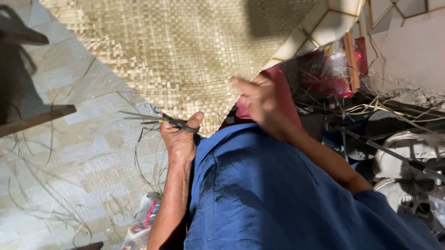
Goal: Trimming the edges of a woven mat using scissors to remove excess fibers and clean the border.
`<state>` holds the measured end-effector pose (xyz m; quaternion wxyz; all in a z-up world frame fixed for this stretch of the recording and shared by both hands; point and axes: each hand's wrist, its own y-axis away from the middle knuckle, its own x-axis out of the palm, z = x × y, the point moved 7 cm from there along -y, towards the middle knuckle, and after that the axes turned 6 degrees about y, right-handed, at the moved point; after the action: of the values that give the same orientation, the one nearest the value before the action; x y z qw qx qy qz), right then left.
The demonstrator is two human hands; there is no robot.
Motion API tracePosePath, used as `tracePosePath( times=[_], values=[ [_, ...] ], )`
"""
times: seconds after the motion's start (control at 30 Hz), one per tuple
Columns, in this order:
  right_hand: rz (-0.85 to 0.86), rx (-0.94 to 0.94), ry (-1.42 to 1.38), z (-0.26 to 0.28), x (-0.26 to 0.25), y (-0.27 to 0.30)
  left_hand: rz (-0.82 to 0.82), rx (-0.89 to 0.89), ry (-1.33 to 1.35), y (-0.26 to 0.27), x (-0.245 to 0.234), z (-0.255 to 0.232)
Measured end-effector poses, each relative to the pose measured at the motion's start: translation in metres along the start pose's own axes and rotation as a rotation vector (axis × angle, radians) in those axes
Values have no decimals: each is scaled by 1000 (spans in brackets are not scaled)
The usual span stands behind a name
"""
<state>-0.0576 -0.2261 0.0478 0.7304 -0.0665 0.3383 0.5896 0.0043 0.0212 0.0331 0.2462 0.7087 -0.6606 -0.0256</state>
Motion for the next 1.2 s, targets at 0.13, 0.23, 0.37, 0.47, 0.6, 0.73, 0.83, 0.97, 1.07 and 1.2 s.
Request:
tracePosePath(
  times=[0.13,0.23,0.37,0.47,0.6,0.73,0.83,0.97,1.07,1.2],
  values=[
    [-374,580,-1048,-36,23,-17,6,0,-2,1,-7,-17],
    [-509,593,-902,-44,-1,-17,3,-2,-25,-4,-39,1],
    [-597,465,-963,-104,-3,-51,26,-7,-69,-4,-64,10],
    [-672,447,-920,-95,-39,-59,9,-14,-65,-4,-80,17],
    [-717,446,-893,-84,-65,-74,-23,-5,-65,7,-55,-26],
    [-774,447,-882,-104,-90,-99,-11,1,-85,7,-52,-35],
    [-772,460,-896,-97,-118,-102,-15,-4,-119,4,-54,-42],
    [-720,564,-771,-78,-163,-93,25,-67,-328,-5,-58,-54],
    [-802,552,-711,-102,-175,-85,87,13,-441,-21,-67,-59],
    [-689,430,-472,-139,-170,-63,36,130,-485,-61,-106,-34]
  ],
)
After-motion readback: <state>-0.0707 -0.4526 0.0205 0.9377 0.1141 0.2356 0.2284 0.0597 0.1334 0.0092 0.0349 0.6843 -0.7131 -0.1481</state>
